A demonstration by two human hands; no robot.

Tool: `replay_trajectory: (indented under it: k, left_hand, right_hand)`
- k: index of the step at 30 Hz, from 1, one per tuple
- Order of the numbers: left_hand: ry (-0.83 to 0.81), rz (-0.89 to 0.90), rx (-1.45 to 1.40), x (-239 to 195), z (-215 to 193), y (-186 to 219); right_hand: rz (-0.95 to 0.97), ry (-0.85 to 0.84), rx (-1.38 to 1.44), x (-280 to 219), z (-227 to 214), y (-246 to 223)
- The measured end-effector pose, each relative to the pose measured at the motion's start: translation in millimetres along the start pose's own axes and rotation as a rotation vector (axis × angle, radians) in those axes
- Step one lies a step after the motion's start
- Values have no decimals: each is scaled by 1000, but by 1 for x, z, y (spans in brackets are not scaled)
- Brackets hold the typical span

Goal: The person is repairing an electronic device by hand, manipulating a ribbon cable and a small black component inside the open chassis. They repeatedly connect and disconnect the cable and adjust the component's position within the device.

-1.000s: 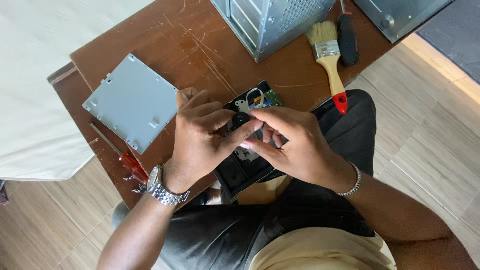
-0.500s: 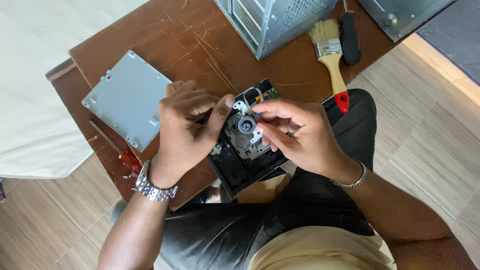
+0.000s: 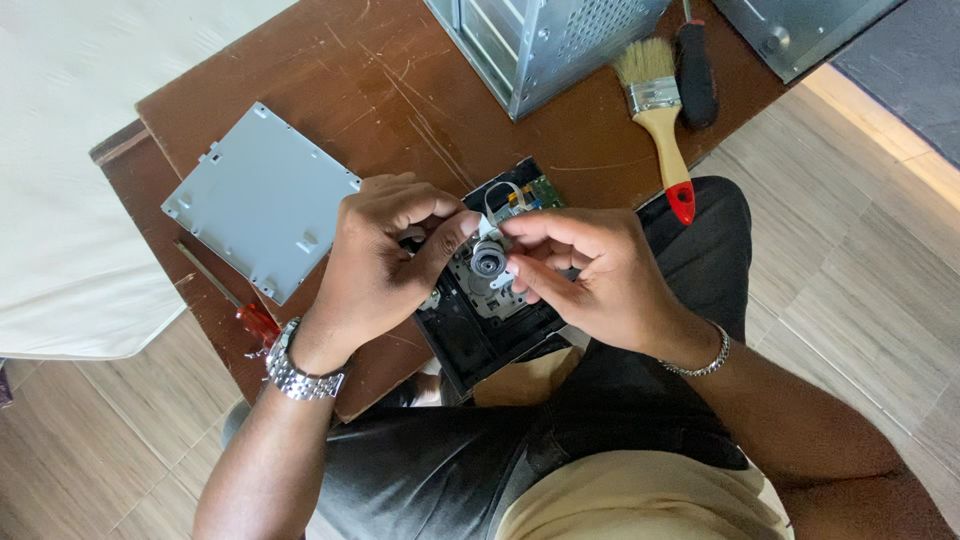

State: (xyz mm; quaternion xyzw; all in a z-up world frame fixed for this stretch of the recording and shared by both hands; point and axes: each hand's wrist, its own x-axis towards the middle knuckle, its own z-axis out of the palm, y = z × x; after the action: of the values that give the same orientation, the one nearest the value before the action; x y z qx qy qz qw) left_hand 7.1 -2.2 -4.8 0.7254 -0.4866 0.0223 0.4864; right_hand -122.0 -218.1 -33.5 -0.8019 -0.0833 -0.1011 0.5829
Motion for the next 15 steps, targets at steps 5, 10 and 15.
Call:
replay_trajectory:
  k: [5, 10, 15]
  left_hand:
    - [7, -17, -72, 2, -3, 6]
    - [-8, -8, -128, 2, -6, 9]
    - [25, 113, -149, 1, -5, 8]
  right_hand:
    - [-181, 19, -113, 4, -4, -24]
    - [-254, 91, -263, 1, -4, -30]
    - [-321, 73, -311, 4, -2, -31]
